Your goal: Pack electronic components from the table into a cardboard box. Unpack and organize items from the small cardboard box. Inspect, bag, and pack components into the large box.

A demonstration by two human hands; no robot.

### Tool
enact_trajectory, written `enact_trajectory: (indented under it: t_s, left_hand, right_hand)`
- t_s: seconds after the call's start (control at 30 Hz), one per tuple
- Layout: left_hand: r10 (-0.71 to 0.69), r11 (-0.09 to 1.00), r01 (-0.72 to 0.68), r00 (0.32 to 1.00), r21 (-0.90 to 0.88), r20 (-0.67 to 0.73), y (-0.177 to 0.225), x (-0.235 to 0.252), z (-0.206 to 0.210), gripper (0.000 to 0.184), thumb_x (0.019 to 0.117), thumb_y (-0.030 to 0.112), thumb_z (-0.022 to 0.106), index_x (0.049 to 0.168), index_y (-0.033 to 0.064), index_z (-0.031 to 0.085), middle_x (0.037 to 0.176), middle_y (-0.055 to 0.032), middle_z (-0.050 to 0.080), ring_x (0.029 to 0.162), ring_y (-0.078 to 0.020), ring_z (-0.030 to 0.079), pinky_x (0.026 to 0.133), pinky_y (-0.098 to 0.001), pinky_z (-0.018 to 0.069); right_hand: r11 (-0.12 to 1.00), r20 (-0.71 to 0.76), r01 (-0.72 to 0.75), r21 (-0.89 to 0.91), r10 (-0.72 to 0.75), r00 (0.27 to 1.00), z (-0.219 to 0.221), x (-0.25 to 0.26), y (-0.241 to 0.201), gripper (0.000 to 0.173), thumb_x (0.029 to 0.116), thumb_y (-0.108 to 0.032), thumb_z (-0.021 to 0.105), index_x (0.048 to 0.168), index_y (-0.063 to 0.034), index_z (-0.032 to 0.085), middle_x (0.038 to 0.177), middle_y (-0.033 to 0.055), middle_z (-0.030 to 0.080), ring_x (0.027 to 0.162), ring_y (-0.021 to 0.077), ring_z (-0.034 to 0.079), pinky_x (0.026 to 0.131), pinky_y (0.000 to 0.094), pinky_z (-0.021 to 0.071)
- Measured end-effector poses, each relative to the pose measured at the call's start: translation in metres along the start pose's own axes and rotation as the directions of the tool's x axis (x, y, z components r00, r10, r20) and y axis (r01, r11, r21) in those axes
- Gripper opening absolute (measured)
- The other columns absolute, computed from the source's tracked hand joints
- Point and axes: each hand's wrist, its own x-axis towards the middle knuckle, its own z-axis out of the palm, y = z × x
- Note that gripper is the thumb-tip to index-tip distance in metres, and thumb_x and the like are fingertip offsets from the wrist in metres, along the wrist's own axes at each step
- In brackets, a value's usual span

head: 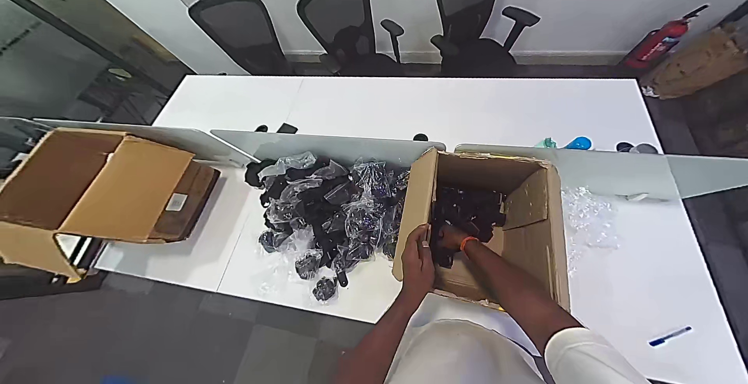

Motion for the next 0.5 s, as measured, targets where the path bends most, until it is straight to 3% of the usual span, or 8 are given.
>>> enact_trajectory:
  t_s: [0.1, 0.17, 0.3, 0.37, 0.5]
  left_hand:
    - [-0.039, 0.998, 0.039, 0.999, -0.050, -0.007, 0.000, 0.000, 0.000, 0.036, 0.1019, 0.003, 0.042, 0.133, -0.0117, 0.054, 0.133, -0.0218, 0.063, 0.124, -0.0248, 0.062, 0.109, -0.0397, 0.0510]
    - [-0.027, 0.998, 0.027, 1.000, -0.056, -0.003, 0.000, -0.001, 0.001, 0.036, 0.1016, 0.002, 0.042, 0.133, -0.0116, 0.054, 0.133, -0.0222, 0.062, 0.126, -0.0249, 0.061, 0.110, -0.0397, 0.0501]
    - [-0.039, 0.993, 0.038, 0.999, -0.112, -0.006, -0.001, -0.002, -0.001, 0.036, 0.1012, 0.001, 0.041, 0.132, -0.0123, 0.053, 0.134, -0.0226, 0.061, 0.127, -0.0262, 0.060, 0.111, -0.0409, 0.0497]
    - [-0.067, 0.984, 0.062, 0.997, -0.167, -0.026, -0.001, 0.000, -0.002, 0.036, 0.1001, -0.001, 0.041, 0.132, -0.0133, 0.052, 0.132, -0.0232, 0.062, 0.123, -0.0263, 0.062, 0.108, -0.0403, 0.0512]
    - [-0.121, 0.961, 0.094, 0.988, -0.260, -0.091, -0.004, 0.001, -0.008, 0.037, 0.1004, 0.000, 0.040, 0.133, -0.0140, 0.050, 0.132, -0.0248, 0.062, 0.124, -0.0286, 0.061, 0.108, -0.0424, 0.0506]
  right_hand:
    - [0.994, 0.095, 0.031, -0.108, -0.021, 0.995, 0.020, -0.002, -0.002, 0.057, 0.0788, -0.038, 0.083, 0.115, 0.0038, 0.068, 0.116, 0.0265, 0.067, 0.109, 0.0435, 0.063, 0.094, 0.0657, 0.0482]
    - [0.993, 0.112, 0.032, -0.118, -0.019, 0.994, 0.028, -0.005, -0.001, 0.059, 0.0793, -0.036, 0.083, 0.120, 0.0034, 0.066, 0.118, 0.0266, 0.066, 0.112, 0.0439, 0.063, 0.096, 0.0665, 0.0471]
    - [0.996, 0.026, 0.024, -0.084, -0.022, 0.999, 0.024, -0.005, -0.002, 0.044, 0.0831, -0.030, 0.078, 0.112, 0.0017, 0.069, 0.112, 0.0248, 0.068, 0.106, 0.0419, 0.065, 0.091, 0.0647, 0.0498]
    - [0.999, -0.021, 0.024, -0.037, -0.025, 0.999, 0.018, -0.003, -0.001, 0.040, 0.0873, -0.028, 0.075, 0.113, 0.0016, 0.068, 0.115, 0.0251, 0.067, 0.109, 0.0414, 0.064, 0.094, 0.0628, 0.0499]
    - [0.990, -0.188, 0.059, 0.125, -0.035, 0.982, 0.005, -0.006, 0.005, 0.038, 0.0913, -0.024, 0.071, 0.120, 0.0005, 0.065, 0.108, 0.0222, 0.068, 0.096, 0.0370, 0.068, 0.087, 0.0579, 0.0556]
